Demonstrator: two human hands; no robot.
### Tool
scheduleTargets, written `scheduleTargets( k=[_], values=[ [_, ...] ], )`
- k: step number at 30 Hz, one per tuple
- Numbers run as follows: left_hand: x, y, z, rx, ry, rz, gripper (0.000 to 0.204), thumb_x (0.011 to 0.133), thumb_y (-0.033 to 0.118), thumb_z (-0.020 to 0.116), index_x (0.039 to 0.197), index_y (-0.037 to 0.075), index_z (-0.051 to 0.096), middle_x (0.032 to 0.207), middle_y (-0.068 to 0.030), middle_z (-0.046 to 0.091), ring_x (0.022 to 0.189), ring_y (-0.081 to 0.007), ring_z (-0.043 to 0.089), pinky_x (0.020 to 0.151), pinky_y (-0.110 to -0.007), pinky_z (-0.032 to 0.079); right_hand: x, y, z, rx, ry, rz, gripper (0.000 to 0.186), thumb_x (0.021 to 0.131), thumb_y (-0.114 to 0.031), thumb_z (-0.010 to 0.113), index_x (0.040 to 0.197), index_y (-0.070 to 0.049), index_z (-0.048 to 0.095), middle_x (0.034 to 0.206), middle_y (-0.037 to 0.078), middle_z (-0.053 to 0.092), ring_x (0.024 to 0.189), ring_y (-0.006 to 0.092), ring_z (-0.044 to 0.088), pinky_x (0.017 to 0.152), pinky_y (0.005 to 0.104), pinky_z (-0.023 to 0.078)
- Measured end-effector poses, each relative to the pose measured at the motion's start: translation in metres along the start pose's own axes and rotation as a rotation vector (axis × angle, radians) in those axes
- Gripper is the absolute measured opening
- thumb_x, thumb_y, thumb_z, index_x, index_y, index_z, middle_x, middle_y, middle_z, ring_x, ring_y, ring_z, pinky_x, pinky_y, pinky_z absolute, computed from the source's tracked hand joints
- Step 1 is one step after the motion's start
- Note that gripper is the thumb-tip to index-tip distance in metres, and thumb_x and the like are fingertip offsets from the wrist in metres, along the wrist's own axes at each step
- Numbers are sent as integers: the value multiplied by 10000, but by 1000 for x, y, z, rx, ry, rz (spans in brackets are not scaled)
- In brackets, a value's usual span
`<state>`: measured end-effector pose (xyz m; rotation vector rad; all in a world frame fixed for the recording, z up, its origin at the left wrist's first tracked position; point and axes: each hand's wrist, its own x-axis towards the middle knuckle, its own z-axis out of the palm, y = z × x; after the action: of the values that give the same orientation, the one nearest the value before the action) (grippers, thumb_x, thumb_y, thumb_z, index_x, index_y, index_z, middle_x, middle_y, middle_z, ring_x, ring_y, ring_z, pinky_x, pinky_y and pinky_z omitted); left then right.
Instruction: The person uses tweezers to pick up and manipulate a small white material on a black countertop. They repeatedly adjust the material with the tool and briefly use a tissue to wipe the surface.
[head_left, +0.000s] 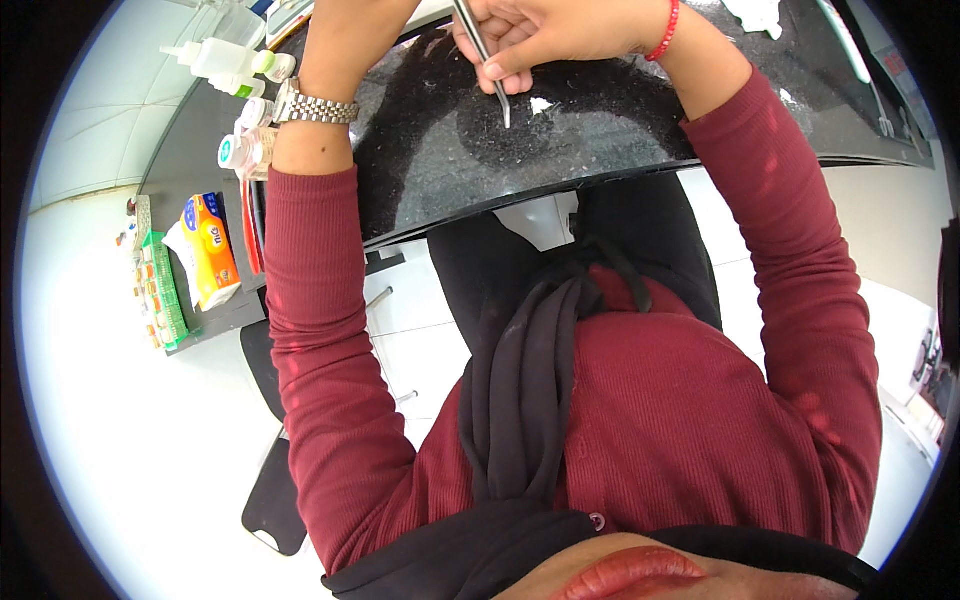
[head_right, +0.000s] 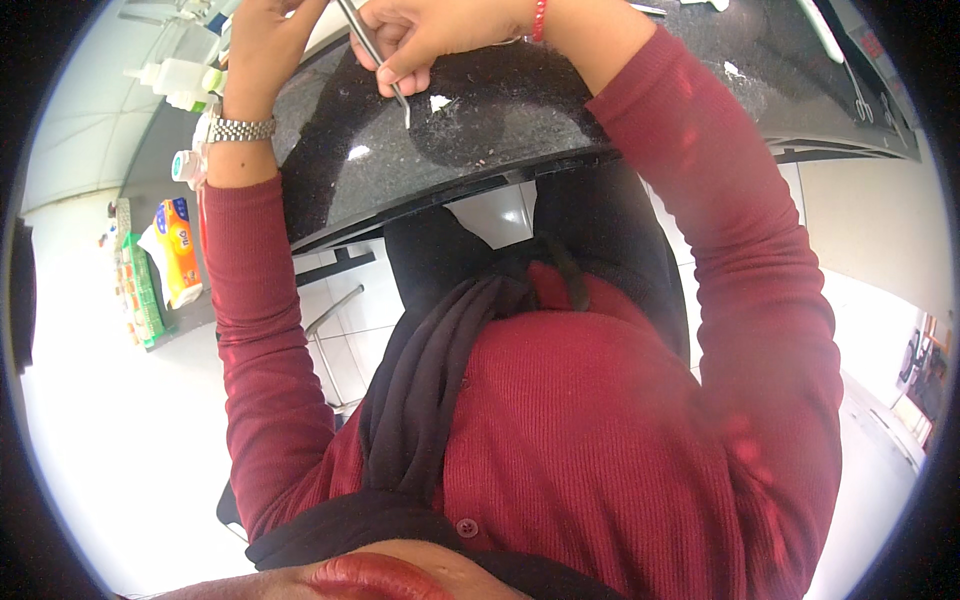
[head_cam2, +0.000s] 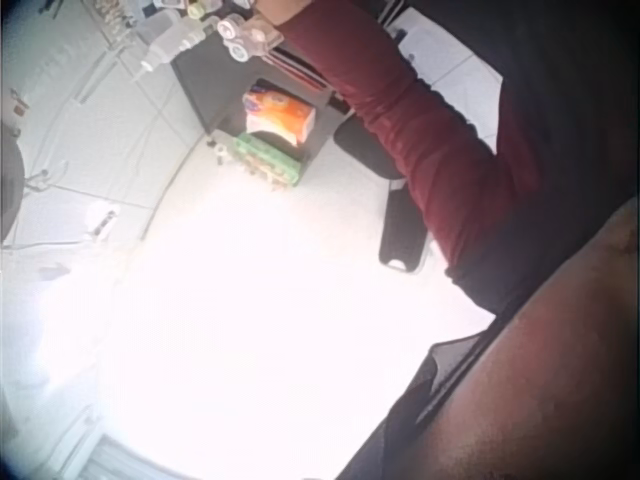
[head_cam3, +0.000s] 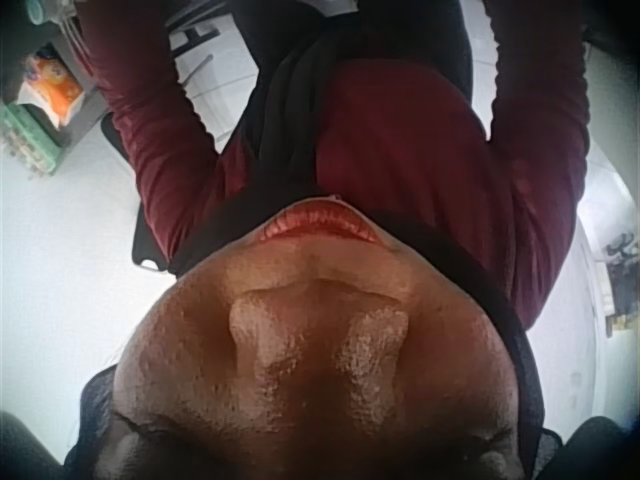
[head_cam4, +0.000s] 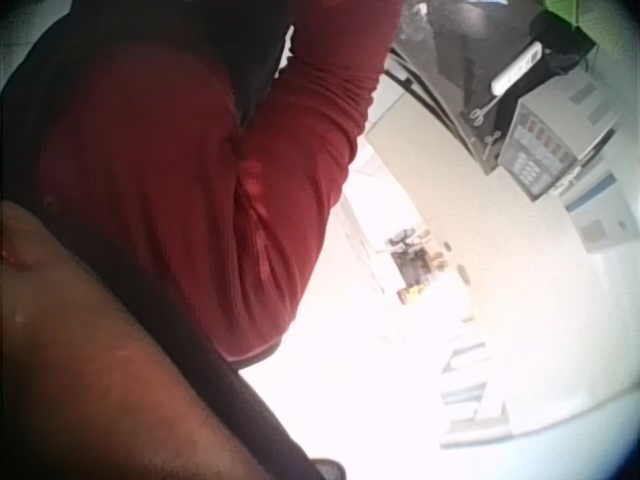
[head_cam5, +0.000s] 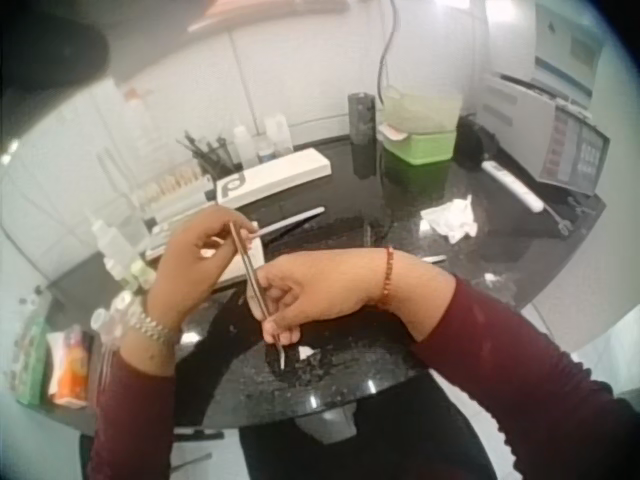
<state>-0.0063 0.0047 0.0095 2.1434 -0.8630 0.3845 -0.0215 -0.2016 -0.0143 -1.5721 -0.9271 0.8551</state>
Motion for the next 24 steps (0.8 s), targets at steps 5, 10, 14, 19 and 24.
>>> scheduleTargets(
  k=[5,10,14,19,24],
  values=[
    [0,-1,1,17,12,-7,96,914,93,626,984,51,677,911,-37,669,823,-133,645,717,-281,518,-7,1,-8,78,-59,-43,129,929,-107,657,947,-15,569,852,66,667,754,111,635,708,238,523],
    [2,0,-1,-7,-5,37,90,914,95,634,974,40,672,894,-44,663,805,-128,634,712,-282,516,7,1,6,121,-57,-96,133,942,-119,639,972,-23,552,894,71,666,759,119,641,698,233,525],
    [2,3,0,-25,-10,11,82,915,86,631,966,32,665,872,-45,655,807,-125,635,707,-282,519,8,3,7,75,-83,-65,111,938,-102,633,954,-25,555,875,66,662,741,112,634,672,232,522],
    [0,-2,0,-43,-2,0,83,915,56,608,975,31,658,874,-44,655,826,-124,646,712,-276,522,-10,-3,-7,61,-46,7,100,925,-87,648,919,-22,572,851,59,664,730,100,622,679,227,516],
    [0,-9,1,-44,24,54,90,918,53,600,985,26,653,884,-49,659,820,-125,650,716,-276,525,-2,-6,-1,142,-58,-37,147,919,-108,665,961,-14,561,883,70,672,743,108,627,690,231,518]
  ],
)
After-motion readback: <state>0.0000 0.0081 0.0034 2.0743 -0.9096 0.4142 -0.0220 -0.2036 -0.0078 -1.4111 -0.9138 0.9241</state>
